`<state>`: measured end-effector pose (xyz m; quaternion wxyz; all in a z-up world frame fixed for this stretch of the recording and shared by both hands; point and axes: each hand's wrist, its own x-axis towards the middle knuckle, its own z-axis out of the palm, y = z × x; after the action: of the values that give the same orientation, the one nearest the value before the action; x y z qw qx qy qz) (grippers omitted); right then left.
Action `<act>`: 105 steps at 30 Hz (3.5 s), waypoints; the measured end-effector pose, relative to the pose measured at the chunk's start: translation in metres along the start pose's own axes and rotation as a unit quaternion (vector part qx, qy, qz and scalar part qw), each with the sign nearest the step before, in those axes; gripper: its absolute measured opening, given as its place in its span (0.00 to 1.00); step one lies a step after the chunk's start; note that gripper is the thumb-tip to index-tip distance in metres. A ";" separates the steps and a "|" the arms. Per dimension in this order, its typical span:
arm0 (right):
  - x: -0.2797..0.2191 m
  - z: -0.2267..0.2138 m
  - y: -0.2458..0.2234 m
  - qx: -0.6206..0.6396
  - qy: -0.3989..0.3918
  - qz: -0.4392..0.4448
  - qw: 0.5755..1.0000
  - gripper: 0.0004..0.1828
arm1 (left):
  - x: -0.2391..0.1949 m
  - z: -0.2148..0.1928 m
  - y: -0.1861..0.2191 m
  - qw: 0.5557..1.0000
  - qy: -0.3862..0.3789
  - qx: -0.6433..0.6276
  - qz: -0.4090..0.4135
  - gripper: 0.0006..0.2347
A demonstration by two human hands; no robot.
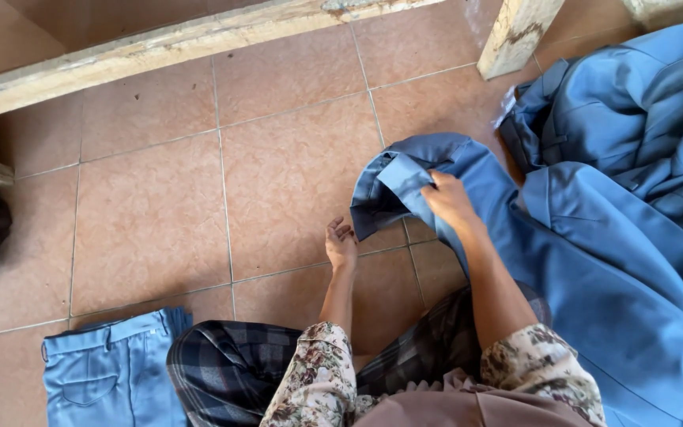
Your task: The person sits on a tiled floor and folds multiple pairs of blue trousers by hand. They unfold each pair, align the legs, fold the garment in half lengthwise, then fold it into a compact rectangle, and place it on a growing stack to the left.
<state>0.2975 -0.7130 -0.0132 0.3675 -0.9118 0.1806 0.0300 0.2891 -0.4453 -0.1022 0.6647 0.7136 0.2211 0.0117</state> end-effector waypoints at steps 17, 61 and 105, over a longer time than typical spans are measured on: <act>-0.051 -0.112 -0.011 0.231 0.249 -0.004 0.941 0.11 | 0.023 0.023 0.073 0.994 -0.091 -0.046 0.049 0.13; -0.165 0.023 -0.053 -0.375 0.019 -0.208 0.903 0.10 | 0.060 -0.061 0.173 0.950 0.077 0.240 0.185 0.27; -0.058 -0.098 -0.100 -0.182 0.339 -0.317 0.867 0.23 | 0.147 -0.178 0.268 0.975 0.025 -0.177 0.129 0.31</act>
<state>0.2712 -0.6958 0.1346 0.1009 -0.9246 -0.0136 -0.3670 0.4466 -0.2333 0.1329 0.7678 0.6064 0.1378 0.1543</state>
